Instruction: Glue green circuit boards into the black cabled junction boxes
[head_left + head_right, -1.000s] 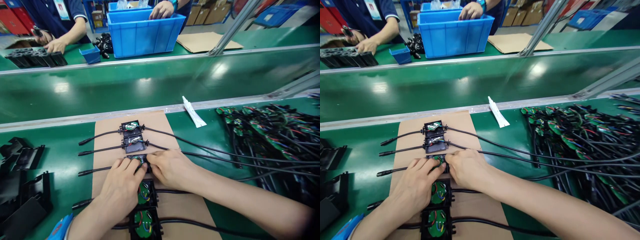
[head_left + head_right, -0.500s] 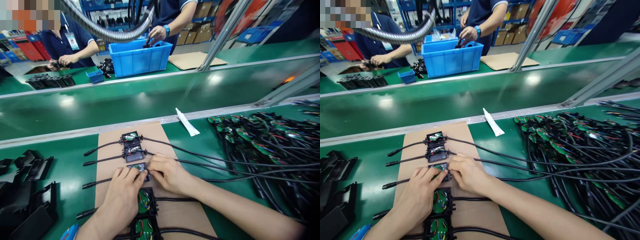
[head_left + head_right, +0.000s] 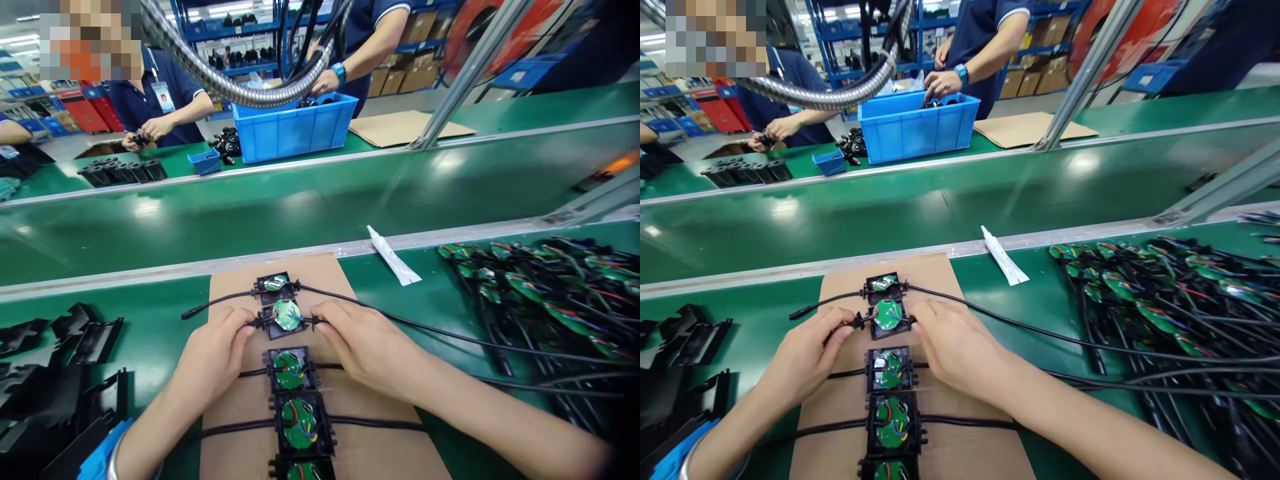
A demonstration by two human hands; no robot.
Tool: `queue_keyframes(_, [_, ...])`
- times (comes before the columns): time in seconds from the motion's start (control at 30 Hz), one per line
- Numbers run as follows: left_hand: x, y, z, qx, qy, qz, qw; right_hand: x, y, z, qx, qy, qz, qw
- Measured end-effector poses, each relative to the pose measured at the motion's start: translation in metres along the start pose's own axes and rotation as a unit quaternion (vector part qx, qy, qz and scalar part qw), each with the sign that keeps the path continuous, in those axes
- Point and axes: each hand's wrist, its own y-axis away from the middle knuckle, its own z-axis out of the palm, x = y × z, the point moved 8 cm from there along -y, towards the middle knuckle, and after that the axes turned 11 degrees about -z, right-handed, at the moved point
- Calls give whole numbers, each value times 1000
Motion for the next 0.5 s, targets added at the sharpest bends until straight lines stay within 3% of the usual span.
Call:
queue_keyframes(0.13, [13, 4, -3, -10, -58, 1, 998, -17, -16, -13, -95, 83, -10, 992])
queue_keyframes(0.27, [22, -6, 8, -30, -154, -3, 988, -10, -34, 0, -164, 125, -8, 978])
queue_keyframes(0.5, [24, -12, 16, -16, -158, 6, 987, -8, -42, 20, -191, 118, -42, 973])
